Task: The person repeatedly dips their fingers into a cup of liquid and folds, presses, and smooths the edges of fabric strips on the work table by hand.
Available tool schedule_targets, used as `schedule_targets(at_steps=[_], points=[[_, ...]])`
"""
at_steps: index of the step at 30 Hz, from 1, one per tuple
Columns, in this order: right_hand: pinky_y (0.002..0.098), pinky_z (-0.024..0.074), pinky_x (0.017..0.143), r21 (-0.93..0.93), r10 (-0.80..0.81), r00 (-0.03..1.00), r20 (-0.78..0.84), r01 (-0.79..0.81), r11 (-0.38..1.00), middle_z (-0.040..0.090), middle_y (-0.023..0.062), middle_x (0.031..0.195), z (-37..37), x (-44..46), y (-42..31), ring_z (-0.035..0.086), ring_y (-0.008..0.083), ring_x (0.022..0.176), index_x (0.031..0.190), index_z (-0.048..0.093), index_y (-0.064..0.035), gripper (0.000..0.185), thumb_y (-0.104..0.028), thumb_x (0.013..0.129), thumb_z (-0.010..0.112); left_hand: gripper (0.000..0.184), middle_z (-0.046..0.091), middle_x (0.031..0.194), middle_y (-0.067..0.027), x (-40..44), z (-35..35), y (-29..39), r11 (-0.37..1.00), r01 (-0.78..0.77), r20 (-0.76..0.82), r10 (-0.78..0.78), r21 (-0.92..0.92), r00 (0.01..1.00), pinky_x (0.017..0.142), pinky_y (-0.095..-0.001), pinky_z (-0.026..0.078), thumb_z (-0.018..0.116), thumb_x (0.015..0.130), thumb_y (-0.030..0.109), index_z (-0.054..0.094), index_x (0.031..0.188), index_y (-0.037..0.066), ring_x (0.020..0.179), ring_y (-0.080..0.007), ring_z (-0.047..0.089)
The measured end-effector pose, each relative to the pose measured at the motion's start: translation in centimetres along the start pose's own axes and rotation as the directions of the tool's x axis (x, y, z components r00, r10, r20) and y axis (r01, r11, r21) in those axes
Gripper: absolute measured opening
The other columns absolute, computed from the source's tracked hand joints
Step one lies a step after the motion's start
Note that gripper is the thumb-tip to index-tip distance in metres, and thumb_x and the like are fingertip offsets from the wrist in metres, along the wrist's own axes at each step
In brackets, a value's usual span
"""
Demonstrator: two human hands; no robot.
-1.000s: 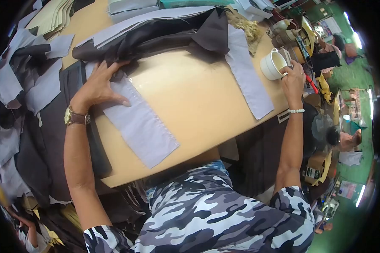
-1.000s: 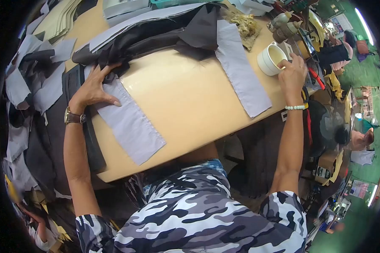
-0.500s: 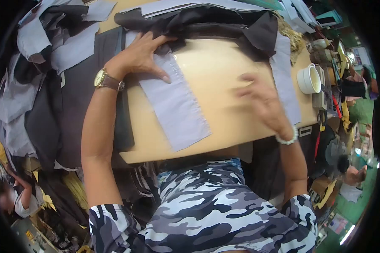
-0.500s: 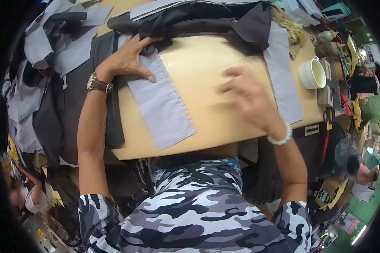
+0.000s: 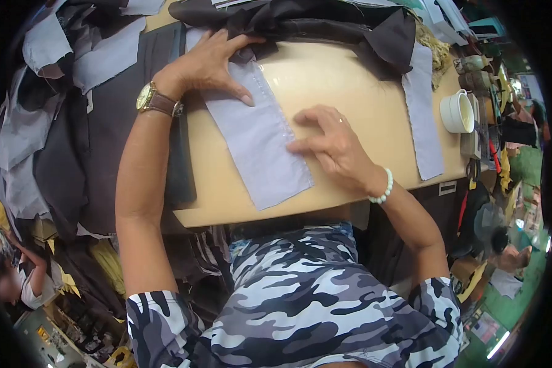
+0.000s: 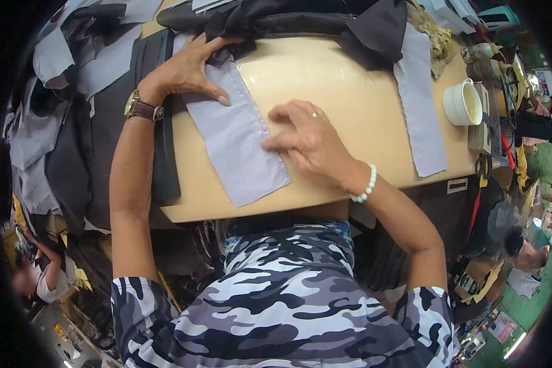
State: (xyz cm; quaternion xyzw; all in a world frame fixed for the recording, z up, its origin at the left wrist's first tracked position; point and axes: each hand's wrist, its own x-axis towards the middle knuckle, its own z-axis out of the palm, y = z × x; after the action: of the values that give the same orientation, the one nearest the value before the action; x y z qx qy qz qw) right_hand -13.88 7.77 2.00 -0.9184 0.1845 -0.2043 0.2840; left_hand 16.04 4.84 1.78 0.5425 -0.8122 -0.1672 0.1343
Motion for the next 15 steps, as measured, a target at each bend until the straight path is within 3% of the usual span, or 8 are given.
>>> schedule_targets(at_steps=[6,12,15], points=[[0.0418,0.0391,0.094,0.102,0.014,0.991,0.130,-0.027,0.994,0.057,0.0137,0.109,-1.3,-3.9,-2.2,0.054,0.0307,0.105,0.092,0.073,-0.0114,0.028,0.000,0.071,0.058,0.106,0.052,0.123,-0.0191,-0.2,0.1,0.1,1.000,-0.005,-0.030,0.005,0.011,1.000,0.104,-0.0450,0.031,0.085,0.046,0.055,0.043,0.138,0.022,0.119,-0.0372,0.044],[0.0398,0.0402,0.092,0.054,0.045,0.998,-0.034,-0.043,0.998,0.058,0.0137,0.107,0.0,0.0,-0.4,0.054,0.0310,0.103,0.094,0.072,-0.0120,0.029,0.000,0.072,0.060,0.101,0.053,0.122,-0.0193,0.0,0.0,0.0,1.000,-0.013,-0.017,0.013,0.000,1.000,0.105,-0.0425,0.028,0.082,0.049,0.057,0.044,0.136,0.021,0.119,-0.0366,0.045],[0.0399,0.0423,0.089,-0.057,-0.072,0.997,-0.041,0.070,0.996,0.058,0.0146,0.107,0.5,-0.5,-0.2,0.055,0.0310,0.100,0.096,0.070,-0.0097,0.027,-0.002,0.071,0.061,0.101,0.053,0.120,-0.0194,0.0,0.0,0.0,1.000,-0.006,-0.021,0.006,0.027,1.000,0.104,-0.0424,0.029,0.082,0.050,0.057,0.044,0.136,0.021,0.117,-0.0370,0.046]])
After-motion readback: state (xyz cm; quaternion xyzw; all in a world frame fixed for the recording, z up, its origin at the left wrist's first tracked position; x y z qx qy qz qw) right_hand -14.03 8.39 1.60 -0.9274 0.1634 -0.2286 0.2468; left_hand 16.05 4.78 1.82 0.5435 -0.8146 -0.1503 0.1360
